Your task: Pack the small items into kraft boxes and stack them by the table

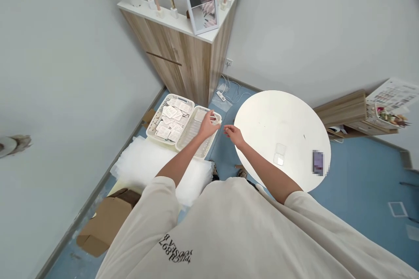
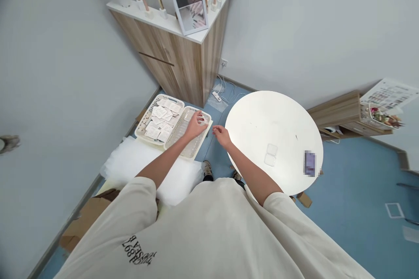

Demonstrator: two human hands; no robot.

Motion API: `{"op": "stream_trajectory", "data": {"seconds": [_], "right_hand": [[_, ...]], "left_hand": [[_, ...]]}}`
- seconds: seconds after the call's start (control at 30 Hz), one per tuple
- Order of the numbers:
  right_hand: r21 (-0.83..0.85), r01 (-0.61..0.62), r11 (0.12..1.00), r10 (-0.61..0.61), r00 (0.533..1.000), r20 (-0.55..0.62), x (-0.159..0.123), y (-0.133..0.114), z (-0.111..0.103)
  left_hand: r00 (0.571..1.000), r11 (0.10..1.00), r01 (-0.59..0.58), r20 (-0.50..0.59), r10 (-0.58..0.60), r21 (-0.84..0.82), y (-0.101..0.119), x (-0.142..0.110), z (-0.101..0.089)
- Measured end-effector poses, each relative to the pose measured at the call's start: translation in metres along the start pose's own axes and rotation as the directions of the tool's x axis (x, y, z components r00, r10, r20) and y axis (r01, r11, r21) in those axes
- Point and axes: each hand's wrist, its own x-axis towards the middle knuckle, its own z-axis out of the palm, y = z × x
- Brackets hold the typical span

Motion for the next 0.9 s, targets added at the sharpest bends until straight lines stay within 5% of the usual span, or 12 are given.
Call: {"op": "stream_trajectory", "data": {"seconds": [0.13, 0.43, 0.7, 0.9], "right_hand": [[0.175, -0.123, 0.977, 0.141, 0.986, -0.091, -0.016, 0.013, -0.046], [0.401, -0.167, 0.901, 0.277, 0.932, -0.234, -0.066, 0.064, -0.163], [0.302, -0.146, 0.942, 0.237, 0.927, -0.292, -0.107, 0.121, -0.267], [0.147, -0.148, 0.978, 0.178, 0.96, -0.215, -0.124, 0.146, -0.314]], "left_hand": [[0.989, 0.996, 0.029, 0.146, -0.016, -0.09, 0.017, -0.033, 0.071], [0.946, 0.998, 0.057, 0.322, -0.047, -0.023, 0.036, -0.08, 0.188], [0.913, 0.991, 0.102, 0.387, -0.127, 0.085, 0.064, -0.116, 0.289], [0.901, 0.984, 0.13, 0.4, -0.17, 0.125, 0.075, -0.129, 0.339]]}}
